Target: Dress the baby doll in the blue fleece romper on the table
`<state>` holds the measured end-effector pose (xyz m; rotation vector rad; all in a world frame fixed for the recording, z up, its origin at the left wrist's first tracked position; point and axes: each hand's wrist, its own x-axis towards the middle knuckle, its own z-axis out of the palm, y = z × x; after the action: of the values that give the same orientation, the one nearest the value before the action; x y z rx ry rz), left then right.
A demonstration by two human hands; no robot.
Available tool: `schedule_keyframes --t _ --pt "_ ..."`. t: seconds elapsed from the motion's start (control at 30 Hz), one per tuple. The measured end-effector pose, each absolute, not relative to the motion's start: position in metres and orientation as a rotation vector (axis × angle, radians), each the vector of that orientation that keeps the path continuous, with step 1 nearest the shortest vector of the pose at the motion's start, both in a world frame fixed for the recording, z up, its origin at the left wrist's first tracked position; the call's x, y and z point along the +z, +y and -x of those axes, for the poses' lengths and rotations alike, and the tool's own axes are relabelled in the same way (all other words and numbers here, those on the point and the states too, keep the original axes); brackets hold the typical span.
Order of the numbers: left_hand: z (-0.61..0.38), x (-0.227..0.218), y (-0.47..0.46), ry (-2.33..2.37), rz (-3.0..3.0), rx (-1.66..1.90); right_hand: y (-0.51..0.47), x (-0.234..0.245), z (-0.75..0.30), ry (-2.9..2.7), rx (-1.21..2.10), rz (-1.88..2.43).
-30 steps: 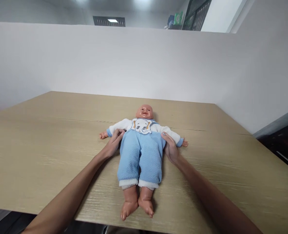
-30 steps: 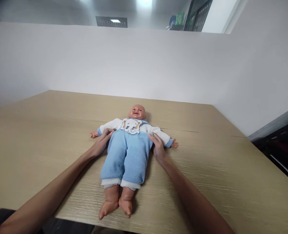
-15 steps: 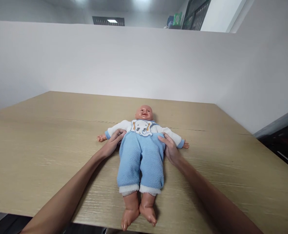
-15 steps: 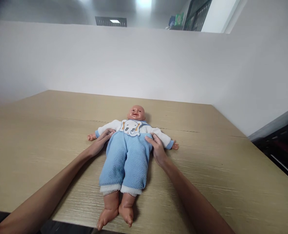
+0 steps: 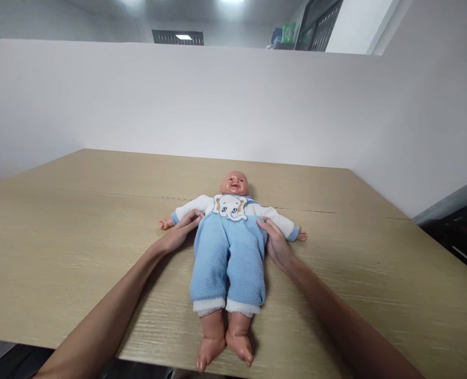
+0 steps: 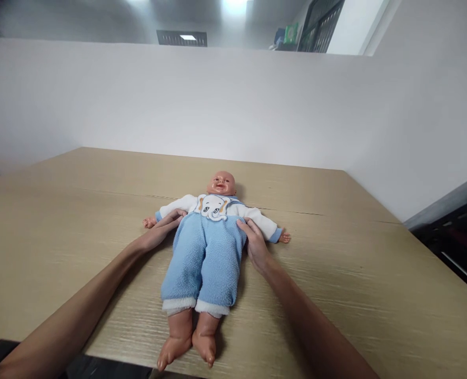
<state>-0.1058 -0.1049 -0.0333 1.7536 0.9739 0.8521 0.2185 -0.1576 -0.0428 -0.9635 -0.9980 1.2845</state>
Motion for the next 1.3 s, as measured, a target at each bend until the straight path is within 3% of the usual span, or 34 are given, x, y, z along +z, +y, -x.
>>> schedule_keyframes --t 0.37,0.63,0.87,1.07,1.3 --pt "0.097 -0.032 -0.105 0.884 -1.709 0.940 -0.156 -0.050 -0.218 -1.029 1.261 0.959" --pt "0.091 -0.044 -0.093 1.022 -1.684 1.091 -0.151 -0.047 -0.231 -1.213 1.046 1.036" --pt "0.084 -0.045 -0.089 1.169 -1.964 1.070 -0.157 -0.042 -0.255 -1.753 0.245 1.338" --pt "0.069 -0.018 -0.099 1.471 -2.215 1.207 -0.163 -0.049 -0.324 -1.886 -0.194 1.519" --pt "-0.017 0.033 -0.098 0.944 -2.619 1.020 -0.162 -0.053 -0.363 -2.044 -0.028 1.491"
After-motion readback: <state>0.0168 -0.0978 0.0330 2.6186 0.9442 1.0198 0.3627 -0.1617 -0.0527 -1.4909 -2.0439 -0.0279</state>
